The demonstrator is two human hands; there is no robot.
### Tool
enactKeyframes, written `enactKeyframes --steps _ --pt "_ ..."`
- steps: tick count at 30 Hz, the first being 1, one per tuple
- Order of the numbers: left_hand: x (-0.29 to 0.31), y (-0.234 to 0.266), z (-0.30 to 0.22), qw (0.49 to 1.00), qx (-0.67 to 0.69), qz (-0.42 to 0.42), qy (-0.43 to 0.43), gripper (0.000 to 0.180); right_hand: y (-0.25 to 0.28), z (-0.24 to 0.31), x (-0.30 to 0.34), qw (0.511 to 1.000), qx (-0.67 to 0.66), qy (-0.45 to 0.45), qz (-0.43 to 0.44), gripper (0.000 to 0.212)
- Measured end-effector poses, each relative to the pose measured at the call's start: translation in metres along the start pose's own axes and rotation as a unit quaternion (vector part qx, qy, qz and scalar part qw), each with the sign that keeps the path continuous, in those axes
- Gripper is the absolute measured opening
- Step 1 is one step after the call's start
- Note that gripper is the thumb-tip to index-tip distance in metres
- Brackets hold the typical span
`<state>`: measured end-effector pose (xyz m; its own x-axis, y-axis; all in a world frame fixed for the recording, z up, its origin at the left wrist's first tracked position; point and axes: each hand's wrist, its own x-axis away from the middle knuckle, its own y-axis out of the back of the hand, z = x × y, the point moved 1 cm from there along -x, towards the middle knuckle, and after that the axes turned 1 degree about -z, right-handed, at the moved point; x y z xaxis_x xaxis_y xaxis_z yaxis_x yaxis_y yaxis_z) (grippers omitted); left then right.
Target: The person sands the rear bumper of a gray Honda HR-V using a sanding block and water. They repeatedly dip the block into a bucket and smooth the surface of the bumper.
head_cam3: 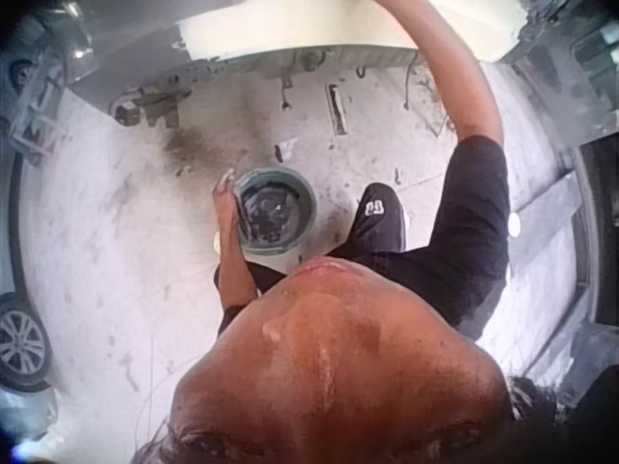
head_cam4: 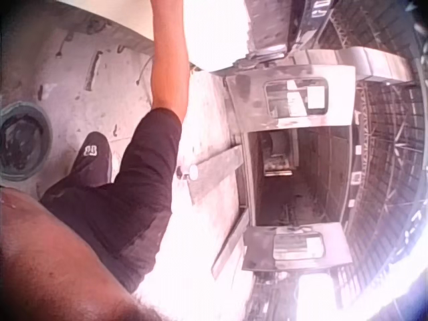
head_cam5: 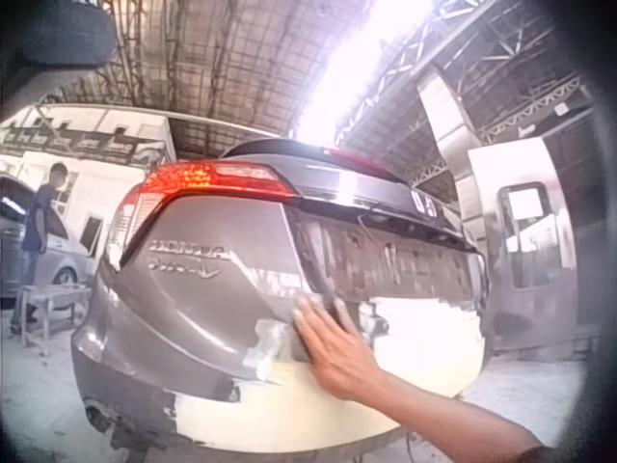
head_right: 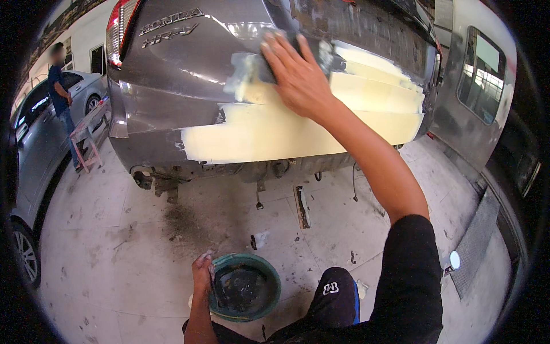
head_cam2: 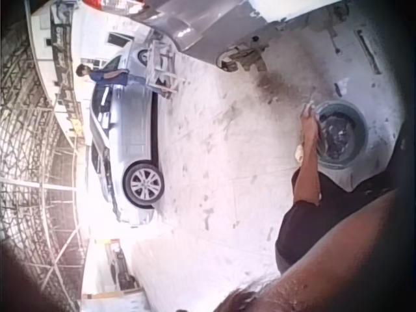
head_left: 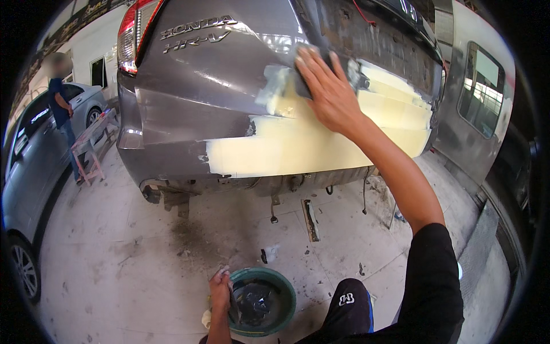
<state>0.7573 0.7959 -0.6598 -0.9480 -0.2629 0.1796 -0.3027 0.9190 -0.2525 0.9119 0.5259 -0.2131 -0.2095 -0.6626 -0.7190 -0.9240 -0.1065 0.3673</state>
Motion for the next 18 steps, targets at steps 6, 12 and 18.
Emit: enactKeyframes --steps 6,12,18 --pt "0.003 0.002 -0.004 1.0 -0.013 -0.01 0.005 0.029 -0.008 -0.01 0.035 0.999 0.025 -0.019 0.041 0.077" --pt "-0.002 0.004 0.012 0.999 0.005 -0.016 -0.032 0.026 0.002 0.014 -0.012 1.0 -0.001 0.016 0.015 0.075" --pt "0.01 0.0 -0.008 0.997 -0.028 -0.032 -0.071 0.025 0.001 -0.004 0.048 0.997 0.014 -0.026 0.066 0.081"
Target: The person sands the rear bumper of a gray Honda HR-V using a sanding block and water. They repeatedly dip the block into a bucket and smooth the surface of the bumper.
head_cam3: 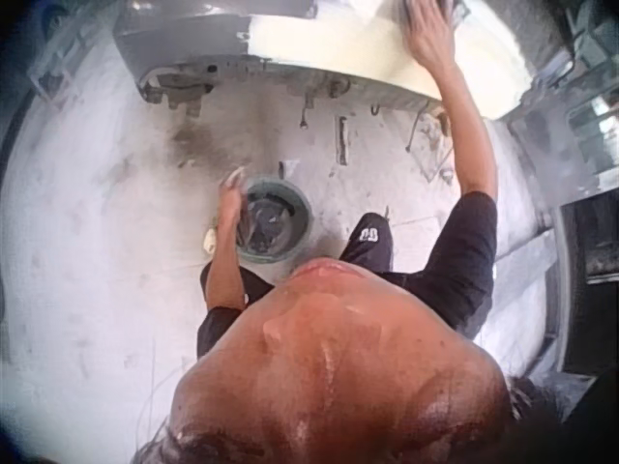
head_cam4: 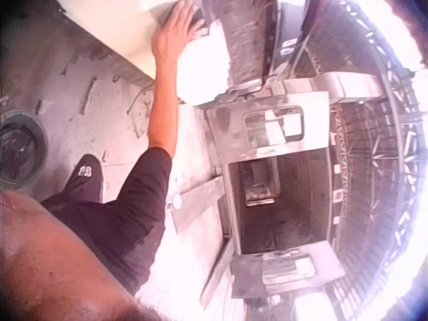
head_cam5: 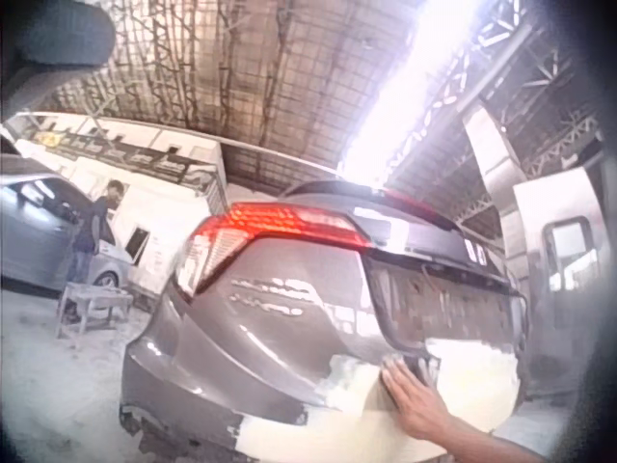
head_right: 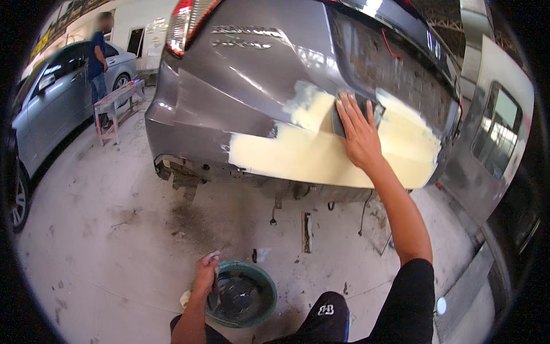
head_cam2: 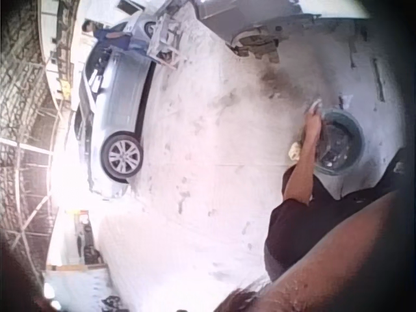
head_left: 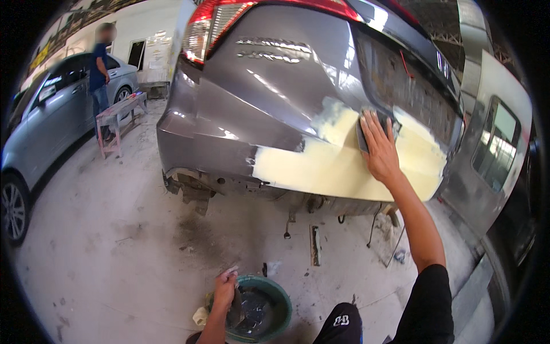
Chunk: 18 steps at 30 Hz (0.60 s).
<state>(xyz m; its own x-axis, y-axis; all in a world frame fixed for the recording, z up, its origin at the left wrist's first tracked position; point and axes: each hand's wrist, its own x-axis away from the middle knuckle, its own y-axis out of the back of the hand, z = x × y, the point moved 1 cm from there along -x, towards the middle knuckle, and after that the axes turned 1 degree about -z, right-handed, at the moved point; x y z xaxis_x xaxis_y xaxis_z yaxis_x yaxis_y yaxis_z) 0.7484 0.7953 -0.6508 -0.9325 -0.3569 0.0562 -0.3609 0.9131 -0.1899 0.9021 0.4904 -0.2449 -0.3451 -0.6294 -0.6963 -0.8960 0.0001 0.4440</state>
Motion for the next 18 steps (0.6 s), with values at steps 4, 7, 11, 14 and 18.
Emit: enactKeyframes --steps 4,7,11,14,18 --pt "-0.024 0.021 0.034 0.999 -0.042 -0.015 -0.014 0.025 0.004 0.015 -0.043 0.999 -0.014 0.009 -0.027 0.082" --pt "-0.03 0.026 0.045 0.996 -0.085 -0.041 -0.008 0.025 0.017 0.022 -0.065 1.0 -0.016 0.013 0.007 0.083" --pt "-0.049 0.072 0.1 0.996 -0.069 -0.054 -0.012 0.022 0.01 0.007 -0.027 0.998 -0.017 0.018 0.056 0.094" --pt "-0.053 0.093 0.15 0.991 -0.055 -0.114 0.041 0.019 0.02 -0.002 -0.032 0.996 -0.011 0.023 0.085 0.096" --pt "-0.047 0.118 0.171 0.98 0.075 -0.092 0.16 0.021 0.029 0.011 -0.061 0.995 -0.029 0.024 0.094 0.094"
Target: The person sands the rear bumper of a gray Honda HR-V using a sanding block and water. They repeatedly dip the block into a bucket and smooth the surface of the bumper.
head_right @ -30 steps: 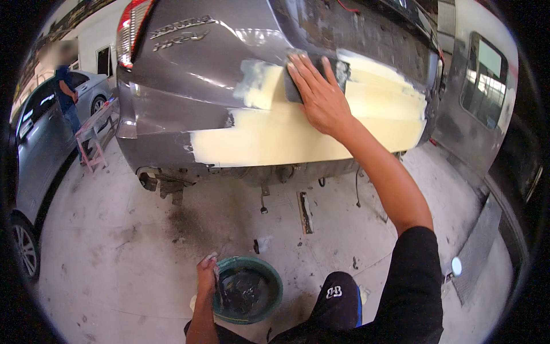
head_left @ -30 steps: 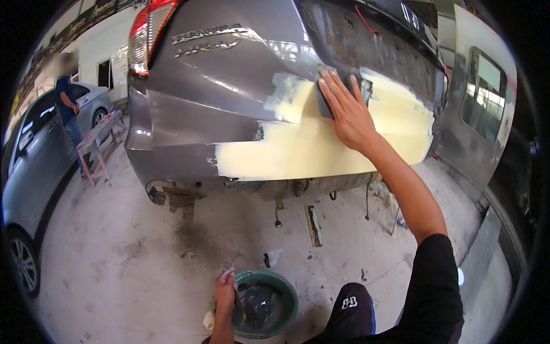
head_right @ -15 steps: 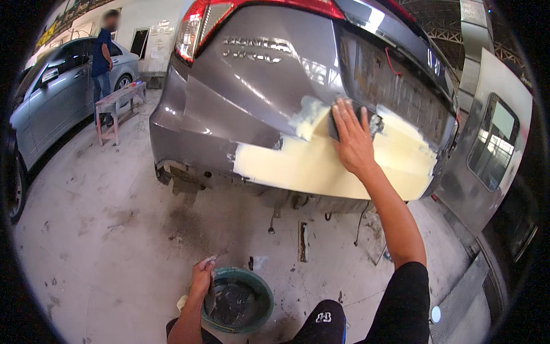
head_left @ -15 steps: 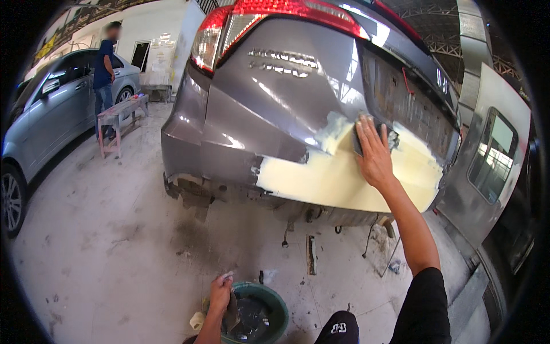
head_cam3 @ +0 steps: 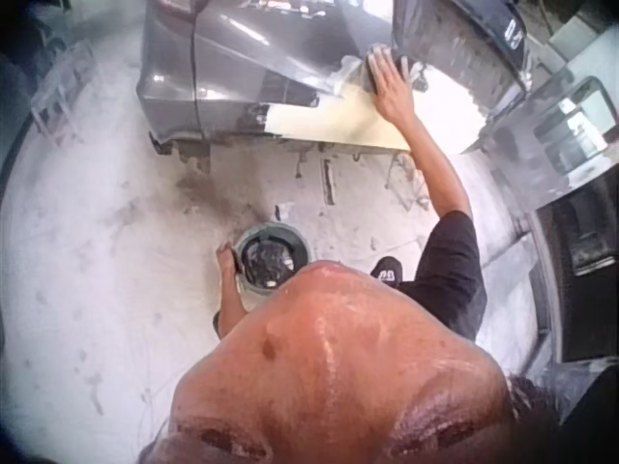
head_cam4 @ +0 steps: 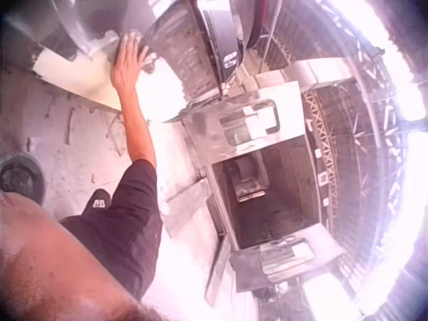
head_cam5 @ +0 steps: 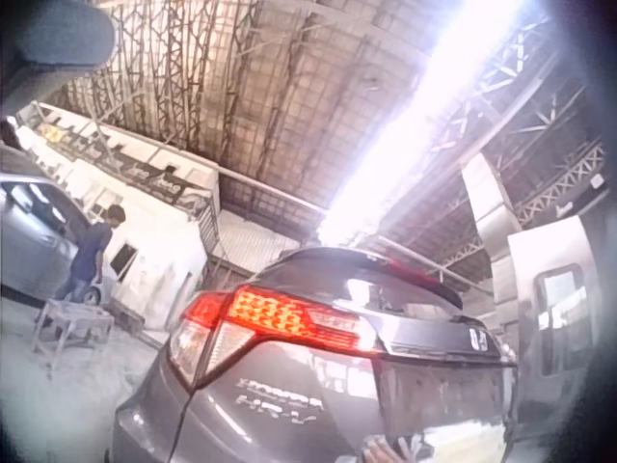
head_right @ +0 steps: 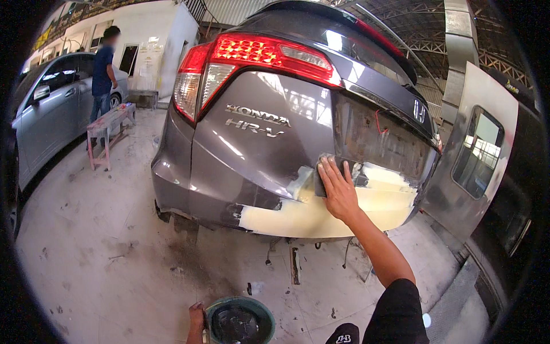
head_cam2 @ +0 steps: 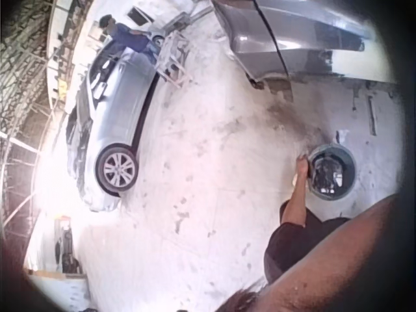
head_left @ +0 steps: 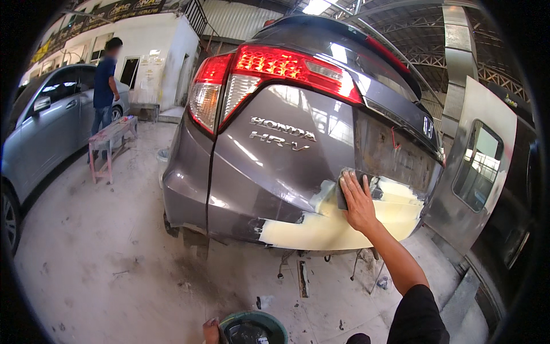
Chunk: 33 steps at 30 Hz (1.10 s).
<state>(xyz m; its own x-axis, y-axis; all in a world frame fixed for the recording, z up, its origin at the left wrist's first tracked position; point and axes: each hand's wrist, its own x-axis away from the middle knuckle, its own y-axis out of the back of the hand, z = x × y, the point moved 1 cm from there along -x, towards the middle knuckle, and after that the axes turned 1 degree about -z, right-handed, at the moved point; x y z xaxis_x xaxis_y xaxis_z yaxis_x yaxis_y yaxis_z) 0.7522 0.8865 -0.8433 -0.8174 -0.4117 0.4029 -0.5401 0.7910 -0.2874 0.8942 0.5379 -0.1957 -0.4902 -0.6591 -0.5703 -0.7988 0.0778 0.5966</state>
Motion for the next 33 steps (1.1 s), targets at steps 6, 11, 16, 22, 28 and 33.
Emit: enactKeyframes --steps 6,11,16,22,28,33 --pt "0.051 -0.037 -0.057 0.987 -0.104 0.002 -0.122 0.021 -0.018 -0.008 0.034 0.998 0.032 -0.047 0.009 0.089" --pt "0.006 0.009 -0.057 0.995 -0.051 -0.014 -0.086 0.015 -0.005 0.021 -0.023 0.997 0.005 -0.046 -0.057 0.093" --pt "0.015 -0.013 -0.064 0.997 -0.023 -0.016 -0.069 0.02 -0.023 0.01 0.021 0.996 0.045 -0.06 -0.053 0.091" --pt "0.033 -0.029 -0.109 0.98 -0.086 0.03 -0.175 0.027 -0.021 0.018 -0.003 0.993 0.046 -0.05 -0.095 0.083" --pt "0.028 -0.049 -0.107 0.986 -0.04 0.054 -0.156 0.028 -0.018 0.04 0.049 0.993 -0.013 -0.043 -0.109 0.074" --pt "0.049 -0.066 -0.125 0.985 -0.024 0.062 -0.162 0.028 -0.071 0.184 0.185 0.941 -0.325 -0.009 0.09 0.078"
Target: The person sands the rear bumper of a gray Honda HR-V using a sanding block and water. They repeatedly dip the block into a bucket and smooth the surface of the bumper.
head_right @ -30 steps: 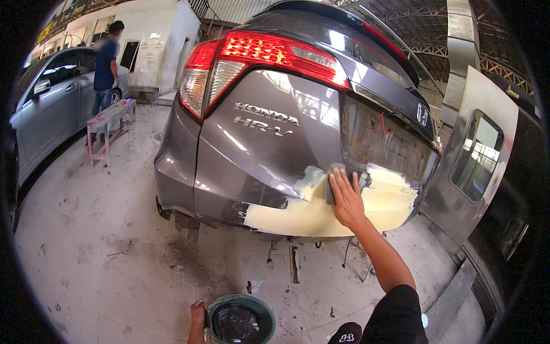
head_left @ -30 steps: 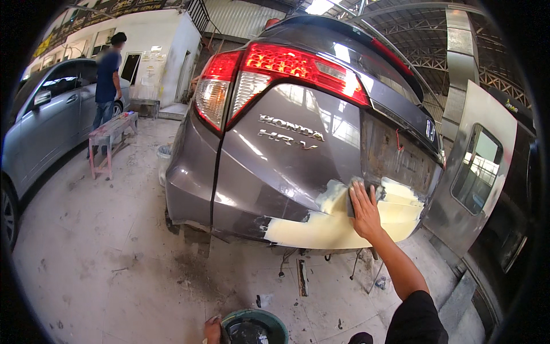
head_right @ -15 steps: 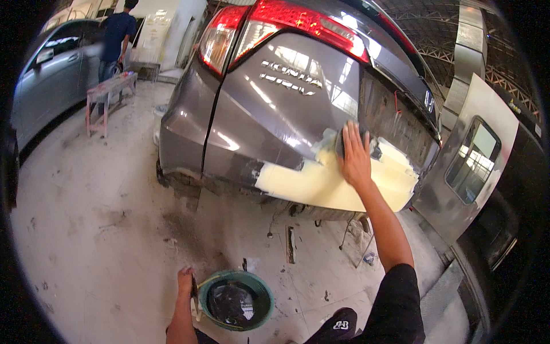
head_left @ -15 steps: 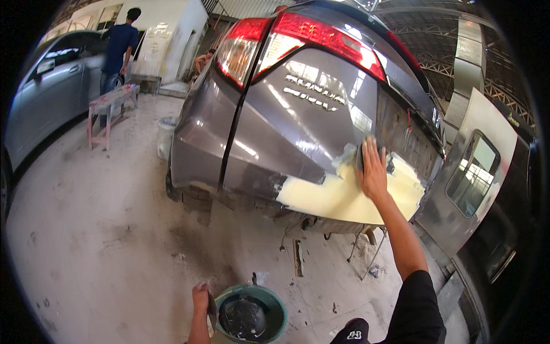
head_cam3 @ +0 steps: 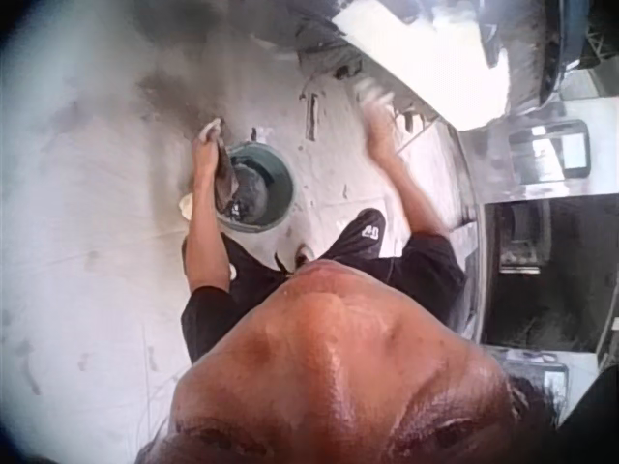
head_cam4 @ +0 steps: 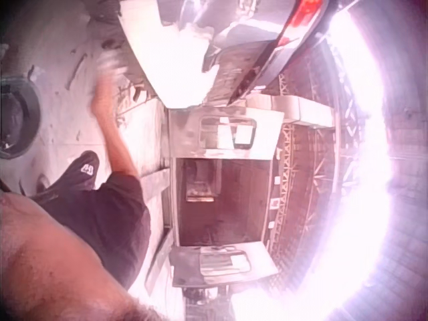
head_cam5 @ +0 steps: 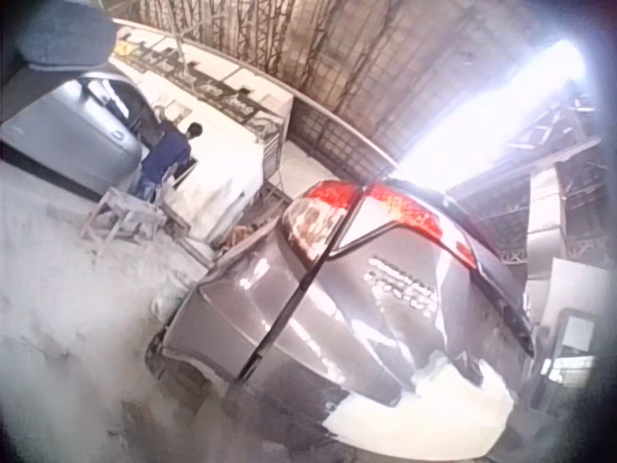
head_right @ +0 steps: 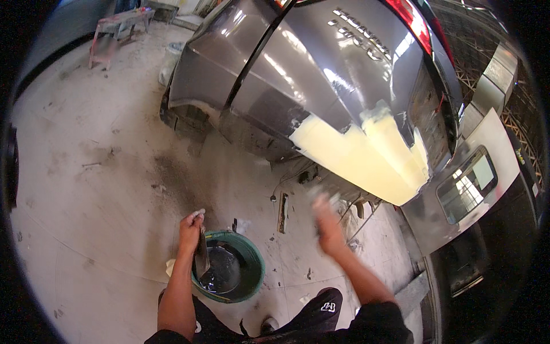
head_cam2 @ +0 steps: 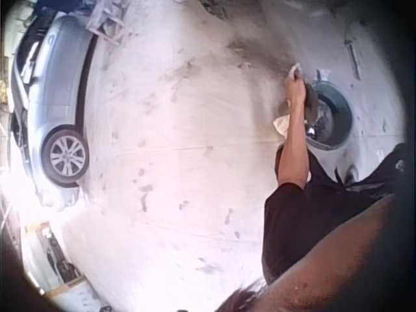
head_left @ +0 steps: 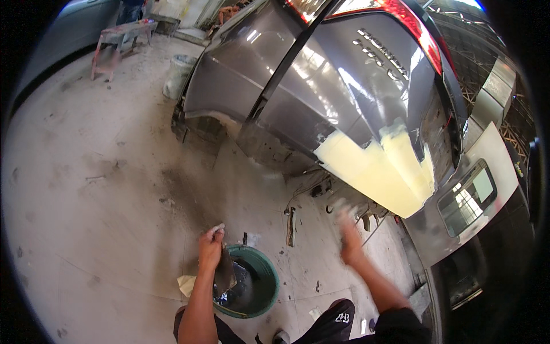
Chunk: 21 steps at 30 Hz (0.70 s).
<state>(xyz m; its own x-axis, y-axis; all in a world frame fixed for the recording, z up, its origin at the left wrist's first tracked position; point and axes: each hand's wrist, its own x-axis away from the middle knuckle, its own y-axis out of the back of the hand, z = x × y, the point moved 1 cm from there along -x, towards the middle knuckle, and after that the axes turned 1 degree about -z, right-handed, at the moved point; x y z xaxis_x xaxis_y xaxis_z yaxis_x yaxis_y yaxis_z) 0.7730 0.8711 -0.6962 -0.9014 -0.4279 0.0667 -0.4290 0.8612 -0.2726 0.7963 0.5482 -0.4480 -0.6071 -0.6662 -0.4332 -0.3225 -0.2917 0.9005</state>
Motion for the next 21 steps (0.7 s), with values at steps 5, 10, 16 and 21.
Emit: enactKeyframes --steps 5,10,16,21 --pt "0.01 -0.001 -0.024 0.998 -0.049 -0.017 -0.033 0.026 -0.133 0.045 0.138 0.965 -0.116 -0.114 0.204 0.068" --pt "0.016 -0.004 -0.045 0.997 -0.025 -0.029 -0.072 0.027 -0.161 0.036 0.216 0.918 -0.098 -0.145 0.355 0.064" --pt "0.015 -0.008 -0.054 1.0 -0.015 -0.002 -0.014 0.026 -0.167 0.013 0.238 0.889 -0.081 -0.243 0.38 0.066" --pt "0.011 -0.011 -0.047 0.999 -0.038 0.001 -0.024 0.026 -0.165 0.012 0.237 0.885 -0.076 -0.255 0.382 0.067"
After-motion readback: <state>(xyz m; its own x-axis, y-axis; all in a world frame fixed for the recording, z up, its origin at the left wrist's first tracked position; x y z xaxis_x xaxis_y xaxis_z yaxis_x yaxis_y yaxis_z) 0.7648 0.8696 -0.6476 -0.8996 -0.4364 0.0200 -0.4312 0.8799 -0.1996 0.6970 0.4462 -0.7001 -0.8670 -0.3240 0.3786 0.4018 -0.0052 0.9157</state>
